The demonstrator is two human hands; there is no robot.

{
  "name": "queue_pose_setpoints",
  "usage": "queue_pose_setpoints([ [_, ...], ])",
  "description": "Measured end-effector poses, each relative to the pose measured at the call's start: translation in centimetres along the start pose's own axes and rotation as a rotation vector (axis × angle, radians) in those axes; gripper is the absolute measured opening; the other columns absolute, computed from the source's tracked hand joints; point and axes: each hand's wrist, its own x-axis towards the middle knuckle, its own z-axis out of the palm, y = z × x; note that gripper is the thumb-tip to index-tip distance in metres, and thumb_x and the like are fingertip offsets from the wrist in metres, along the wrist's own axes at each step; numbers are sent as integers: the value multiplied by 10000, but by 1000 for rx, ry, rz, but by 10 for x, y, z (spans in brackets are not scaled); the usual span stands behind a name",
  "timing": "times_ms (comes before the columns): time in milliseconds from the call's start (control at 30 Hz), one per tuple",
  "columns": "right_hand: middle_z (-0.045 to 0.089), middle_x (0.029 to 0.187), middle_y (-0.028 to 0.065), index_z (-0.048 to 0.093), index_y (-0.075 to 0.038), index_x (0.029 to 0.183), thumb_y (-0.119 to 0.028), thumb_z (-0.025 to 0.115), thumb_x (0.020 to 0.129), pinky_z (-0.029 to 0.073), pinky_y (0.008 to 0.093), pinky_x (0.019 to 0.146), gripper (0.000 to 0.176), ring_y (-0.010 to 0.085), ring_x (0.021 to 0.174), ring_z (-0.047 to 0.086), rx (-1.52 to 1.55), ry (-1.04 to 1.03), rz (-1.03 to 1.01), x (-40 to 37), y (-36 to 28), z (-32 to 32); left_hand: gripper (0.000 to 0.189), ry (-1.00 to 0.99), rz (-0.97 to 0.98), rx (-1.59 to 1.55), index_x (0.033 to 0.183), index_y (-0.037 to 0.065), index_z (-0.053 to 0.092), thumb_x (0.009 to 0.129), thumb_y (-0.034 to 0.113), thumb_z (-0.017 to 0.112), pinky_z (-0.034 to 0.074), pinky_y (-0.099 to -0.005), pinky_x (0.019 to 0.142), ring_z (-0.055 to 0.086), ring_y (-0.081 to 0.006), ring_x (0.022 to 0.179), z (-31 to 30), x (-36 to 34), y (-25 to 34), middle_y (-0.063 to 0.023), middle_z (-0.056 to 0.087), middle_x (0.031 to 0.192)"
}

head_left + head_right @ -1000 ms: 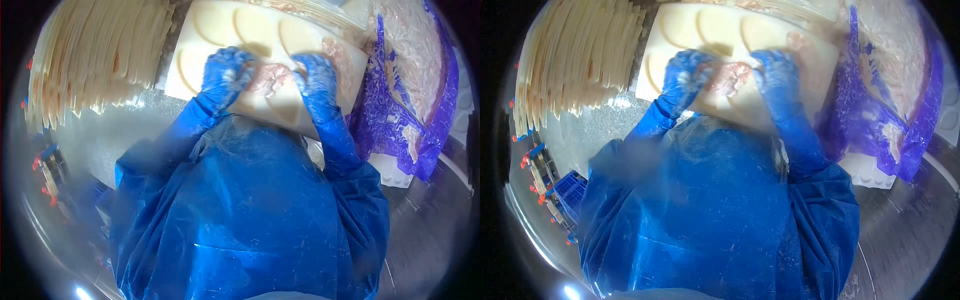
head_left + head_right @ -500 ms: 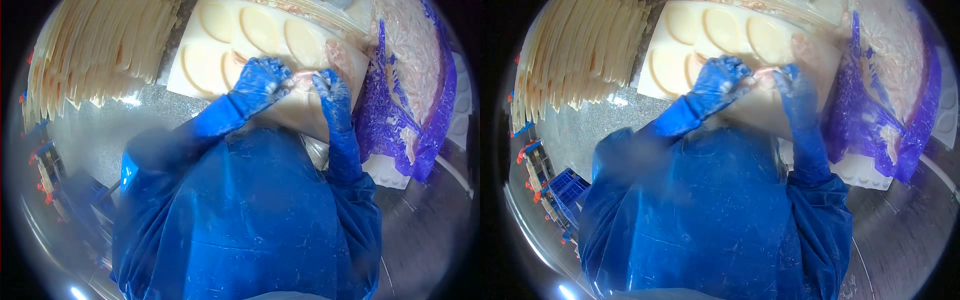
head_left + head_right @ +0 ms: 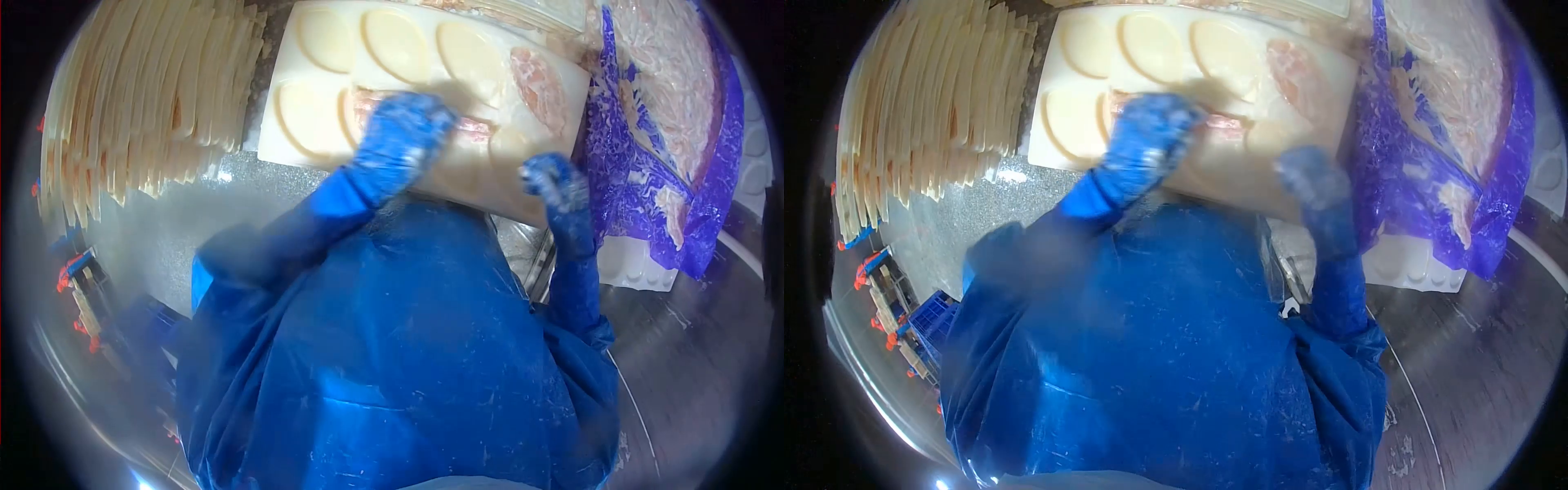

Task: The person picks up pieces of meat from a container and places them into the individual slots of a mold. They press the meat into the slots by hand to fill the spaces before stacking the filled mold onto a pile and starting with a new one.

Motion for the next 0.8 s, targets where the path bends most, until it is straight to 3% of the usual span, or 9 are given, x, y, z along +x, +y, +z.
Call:
queue_pose_setpoints([
  [67, 681, 1125, 93, 694, -41, 983, -169, 668, 918, 501, 379, 883, 146, 243, 1002, 641, 19, -161, -127, 0, 0, 3, 363, -18, 48, 83, 1184, 134, 640, 822, 124, 624, 490, -484, 844, 611, -348, 995, 36, 4, -7, -113, 635, 1114],
  [167, 655, 1193, 109, 676, -30, 1101, -155, 682, 911, 468, 351, 987, 227, 209, 1121, 605, -572, -111, -435, 6, -27, 14, 291, -15, 75, 22, 1139, 98, 646, 848, 107, 630, 501, -477, 828, 613, -370, 962, 51, 19, -23, -120, 648, 1042],
  [267, 640, 1247, 122, 629, -29, 1205, -164, 706, 899, 438, 360, 1028, 343, 238, 1165, 592, -177, 60, -143, 29, -38, 39, 243, 71, 64, -153, 1120, 39, 646, 879, 66, 640, 526, -419, 820, 641, -310, 937, 44, 26, -24, -113, 667, 971],
  [367, 655, 1171, 98, 614, -20, 1180, -115, 679, 924, 481, 310, 942, 280, 189, 1103, 616, 198, 16, -198, 50, -33, 68, 202, -69, -378, -1130, 1155, 9, 640, 961, 50, 600, 517, -282, 872, 616, -125, 972, 27, 42, -13, -54, 676, 1051],
  [500, 677, 1063, 66, 648, -21, 1117, -97, 651, 947, 498, 271, 814, 186, 131, 965, 633, 323, 7, -11, 69, -43, 40, 267, -80, -511, -1264, 1203, 8, 640, 961, -10, 527, 508, -290, 941, 626, -140, 987, -8, 76, -11, -45, 690, 1069],
  [600, 665, 1034, 55, 650, -29, 1102, -74, 635, 951, 487, 243, 768, 158, 93, 909, 604, 283, 312, -230, 87, -47, 31, 285, 172, -236, -776, 1233, 2, 626, 955, 39, 581, 505, -285, 934, 613, -133, 1017, 21, 85, -53, -47, 693, 1073],
  [633, 648, 1011, 42, 644, -31, 1113, -32, 603, 959, 479, 238, 793, 160, 84, 875, 589, 260, 368, -236, 91, -52, 28, 319, 152, -390, -657, 1220, 44, 654, 902, 52, 636, 509, -325, 941, 630, -193, 1047, 15, 85, -57, -72, 694, 1100],
  [733, 635, 993, 37, 643, -41, 1120, -89, 617, 947, 480, 253, 815, 181, 110, 900, 590, 314, 309, -308, 117, -33, 47, 312, 237, -102, -81, 1164, 114, 702, 862, 56, 651, 504, -397, 963, 628, -288, 1078, 10, 90, -68, -100, 684, 1123],
  [800, 629, 971, 41, 647, -62, 1119, -173, 640, 927, 486, 293, 829, 221, 158, 915, 598, 313, 330, -386, 129, -29, 71, 244, 297, -35, -139, 1035, 153, 737, 801, 111, 682, 513, -445, 879, 619, -339, 993, 30, 99, -80, -93, 684, 1058],
])
